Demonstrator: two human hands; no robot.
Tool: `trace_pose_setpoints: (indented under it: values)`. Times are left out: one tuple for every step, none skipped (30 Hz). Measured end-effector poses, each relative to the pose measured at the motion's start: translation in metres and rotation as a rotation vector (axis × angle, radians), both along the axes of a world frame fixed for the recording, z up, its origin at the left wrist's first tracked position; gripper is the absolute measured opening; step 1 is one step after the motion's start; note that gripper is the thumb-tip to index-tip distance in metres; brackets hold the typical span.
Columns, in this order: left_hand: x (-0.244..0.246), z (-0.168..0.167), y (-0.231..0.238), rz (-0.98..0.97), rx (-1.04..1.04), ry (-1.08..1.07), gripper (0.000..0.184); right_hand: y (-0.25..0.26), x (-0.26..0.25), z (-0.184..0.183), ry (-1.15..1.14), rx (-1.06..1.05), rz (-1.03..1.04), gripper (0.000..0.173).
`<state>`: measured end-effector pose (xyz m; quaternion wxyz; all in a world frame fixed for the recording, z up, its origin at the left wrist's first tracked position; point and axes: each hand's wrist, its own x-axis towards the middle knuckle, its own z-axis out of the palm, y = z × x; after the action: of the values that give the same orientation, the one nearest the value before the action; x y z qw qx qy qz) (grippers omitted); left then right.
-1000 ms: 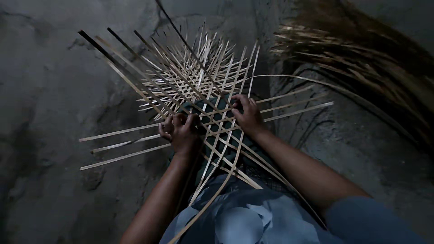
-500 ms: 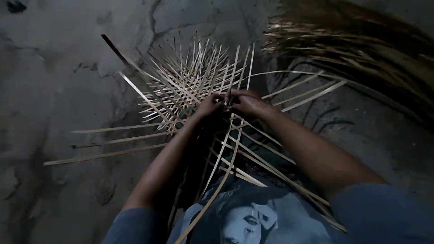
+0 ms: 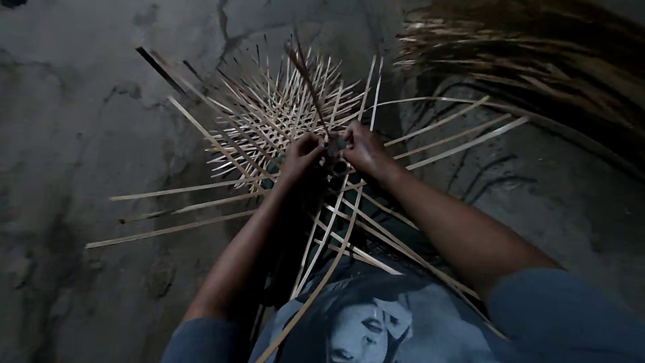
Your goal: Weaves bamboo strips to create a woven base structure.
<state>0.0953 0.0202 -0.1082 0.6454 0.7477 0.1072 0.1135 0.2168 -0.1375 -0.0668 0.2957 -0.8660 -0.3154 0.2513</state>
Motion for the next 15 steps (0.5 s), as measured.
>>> trace_pose_setpoints:
  values:
    - [-0.001,0.000,-0.001,0.010,-0.033,-0.034,0.017,-0.001,0.003,-0.002,0.021,0.022,-0.011,0.045]
    - [-0.003,0.003,-0.001,0.011,-0.081,-0.061,0.018,-0.003,0.004,-0.003,0.029,0.043,-0.021,0.047]
    - [-0.005,0.005,-0.002,0.012,-0.132,-0.087,0.020,-0.005,0.004,-0.003,0.017,0.053,-0.025,0.047]
    - [-0.008,0.008,-0.001,0.016,-0.193,-0.116,0.023,-0.005,0.001,-0.002,-0.021,0.053,-0.015,0.047]
    - [-0.011,0.010,0.001,0.028,-0.262,-0.150,0.026,-0.005,-0.002,-0.001,-0.089,0.051,0.012,0.046]
    - [-0.013,0.011,0.003,0.062,-0.332,-0.178,0.027,-0.003,-0.007,0.002,-0.168,0.051,0.059,0.043]
    - [-0.015,0.010,0.006,0.115,-0.421,-0.185,0.026,0.001,-0.013,0.004,-0.236,0.048,0.119,0.040]
    - [-0.017,0.008,0.008,0.189,-0.499,-0.161,0.026,0.004,-0.019,0.004,-0.282,0.053,0.190,0.040]
    - [-0.018,0.007,0.011,0.249,-0.580,-0.128,0.027,0.008,-0.022,0.003,-0.284,0.048,0.262,0.042]
    - [-0.019,0.006,0.014,0.287,-0.641,-0.107,0.029,0.013,-0.024,0.002,-0.259,0.024,0.319,0.045]
    - [-0.019,0.005,0.017,0.301,-0.679,-0.095,0.029,0.016,-0.025,-0.002,-0.232,0.013,0.349,0.049]
    - [-0.019,0.005,0.018,0.307,-0.698,-0.086,0.029,0.017,-0.025,-0.005,-0.214,0.017,0.361,0.052]
    - [-0.019,0.005,0.018,0.327,-0.710,-0.073,0.029,0.017,-0.025,-0.007,-0.203,0.026,0.364,0.049]
    - [-0.019,0.006,0.018,0.350,-0.709,-0.056,0.028,0.016,-0.024,-0.009,-0.180,0.035,0.358,0.047]
    - [-0.018,0.006,0.018,0.362,-0.702,-0.043,0.026,0.015,-0.023,-0.008,-0.147,0.040,0.346,0.046]
